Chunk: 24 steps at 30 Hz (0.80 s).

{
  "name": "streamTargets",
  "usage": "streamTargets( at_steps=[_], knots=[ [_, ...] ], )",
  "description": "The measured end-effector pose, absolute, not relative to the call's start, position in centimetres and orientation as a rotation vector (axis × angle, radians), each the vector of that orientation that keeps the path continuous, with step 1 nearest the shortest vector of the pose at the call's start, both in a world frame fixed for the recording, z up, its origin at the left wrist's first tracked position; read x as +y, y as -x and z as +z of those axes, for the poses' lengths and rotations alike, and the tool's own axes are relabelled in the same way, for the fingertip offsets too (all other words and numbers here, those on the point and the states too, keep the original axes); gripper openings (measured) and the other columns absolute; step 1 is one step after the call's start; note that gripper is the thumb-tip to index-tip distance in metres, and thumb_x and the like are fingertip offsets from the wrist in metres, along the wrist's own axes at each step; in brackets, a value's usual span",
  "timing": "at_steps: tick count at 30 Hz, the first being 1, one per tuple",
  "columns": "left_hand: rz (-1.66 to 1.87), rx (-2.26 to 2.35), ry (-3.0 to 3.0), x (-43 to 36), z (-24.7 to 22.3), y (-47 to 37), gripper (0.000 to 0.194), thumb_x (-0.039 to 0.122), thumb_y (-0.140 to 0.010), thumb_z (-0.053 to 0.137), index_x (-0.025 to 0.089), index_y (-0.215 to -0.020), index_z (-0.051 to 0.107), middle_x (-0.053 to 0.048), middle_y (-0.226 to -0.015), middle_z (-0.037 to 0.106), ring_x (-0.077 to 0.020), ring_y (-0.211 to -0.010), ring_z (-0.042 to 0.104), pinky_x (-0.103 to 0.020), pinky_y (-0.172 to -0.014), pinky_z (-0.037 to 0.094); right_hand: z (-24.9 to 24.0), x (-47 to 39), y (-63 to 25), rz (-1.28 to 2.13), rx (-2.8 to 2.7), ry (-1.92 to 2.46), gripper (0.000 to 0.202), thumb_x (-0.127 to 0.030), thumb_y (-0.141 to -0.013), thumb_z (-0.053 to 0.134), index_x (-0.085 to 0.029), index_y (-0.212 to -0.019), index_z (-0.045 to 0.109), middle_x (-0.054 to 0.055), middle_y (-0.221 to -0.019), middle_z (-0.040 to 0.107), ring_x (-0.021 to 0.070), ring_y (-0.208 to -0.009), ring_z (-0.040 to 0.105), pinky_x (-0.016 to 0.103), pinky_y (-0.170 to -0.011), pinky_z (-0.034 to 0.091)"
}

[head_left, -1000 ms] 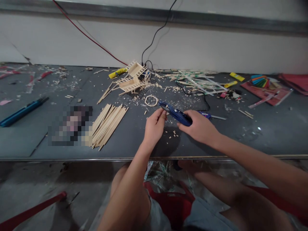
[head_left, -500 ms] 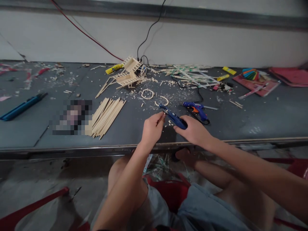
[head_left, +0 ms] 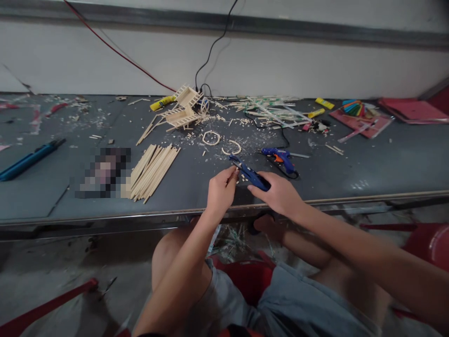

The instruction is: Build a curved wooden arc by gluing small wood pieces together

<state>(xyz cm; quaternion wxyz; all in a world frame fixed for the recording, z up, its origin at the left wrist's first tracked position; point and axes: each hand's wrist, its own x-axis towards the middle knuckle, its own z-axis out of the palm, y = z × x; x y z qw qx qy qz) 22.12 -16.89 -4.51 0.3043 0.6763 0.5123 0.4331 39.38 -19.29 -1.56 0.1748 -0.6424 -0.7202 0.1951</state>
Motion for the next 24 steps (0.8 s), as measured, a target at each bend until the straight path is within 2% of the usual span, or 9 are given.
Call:
streamTargets(
  at_steps=[4, 7, 13, 16, 19, 24],
  knots=[
    [1.161, 1.354, -1.774, -17.0, -4.2, -22.2, 0.026, 0.03, -0.093, 0.044, 0.018, -0.082, 0.064, -0.001, -0.07, 0.062, -0.0129, -0.066, 0.056, -0.021, -0.062, 0.038, -1.6, -19.5, -39.7, 0.542, -1.987, 1.816, 0.048, -0.054, -0.084, 0.053, -0.022, -0.118, 0.062, 0.006, -0.112, 0.07, 0.0285, -0.103, 0.065, 0.037, -0.085, 0.048],
    [1.158, 1.366, -1.762, -17.2, -4.0, -22.3, 0.026, 0.03, -0.093, 0.045, 0.018, -0.082, 0.065, -0.001, -0.071, 0.064, -0.0137, -0.068, 0.057, -0.022, -0.063, 0.038, -1.8, -19.5, -40.0, 0.556, -2.014, 1.783, 0.054, -0.056, -0.085, 0.049, -0.02, -0.123, 0.061, 0.009, -0.122, 0.067, 0.029, -0.112, 0.062, 0.039, -0.092, 0.046],
    [1.188, 1.393, -1.73, -17.5, -4.0, -22.6, 0.027, 0.033, -0.092, 0.047, 0.019, -0.082, 0.067, -0.001, -0.07, 0.065, -0.0136, -0.065, 0.056, -0.022, -0.062, 0.038, -1.9, -19.4, -40.4, 0.598, -1.988, 1.752, 0.055, -0.059, -0.085, 0.048, -0.022, -0.122, 0.062, 0.007, -0.124, 0.066, 0.0268, -0.115, 0.06, 0.037, -0.096, 0.044],
    [1.196, 1.411, -1.726, -17.7, -4.0, -22.7, 0.028, 0.035, -0.092, 0.047, 0.019, -0.083, 0.068, 0.0, -0.069, 0.064, -0.0132, -0.063, 0.054, -0.022, -0.061, 0.038, -1.8, -19.0, -40.5, 0.62, -1.989, 1.782, 0.051, -0.062, -0.084, 0.048, -0.024, -0.112, 0.067, 0.006, -0.114, 0.07, 0.0259, -0.104, 0.064, 0.035, -0.087, 0.046],
    [1.162, 1.431, -1.717, -17.7, -4.1, -22.6, 0.028, 0.034, -0.092, 0.046, 0.019, -0.087, 0.069, -0.001, -0.072, 0.067, -0.0139, -0.064, 0.056, -0.022, -0.061, 0.038, -1.8, -18.4, -40.7, 0.641, -2.059, 1.832, 0.052, -0.065, -0.083, 0.044, -0.022, -0.094, 0.07, 0.006, -0.094, 0.073, 0.0245, -0.087, 0.066, 0.032, -0.073, 0.045],
    [0.974, 1.488, -1.747, -17.4, -4.4, -22.2, 0.025, 0.031, -0.092, 0.046, 0.02, -0.089, 0.069, -0.003, -0.074, 0.069, -0.0169, -0.067, 0.06, -0.024, -0.061, 0.036, -1.7, -18.0, -41.0, 0.715, -2.153, 1.932, 0.059, -0.072, -0.082, 0.037, -0.022, -0.068, 0.063, 0.005, -0.068, 0.067, 0.0215, -0.067, 0.061, 0.03, -0.058, 0.036]
  ],
)
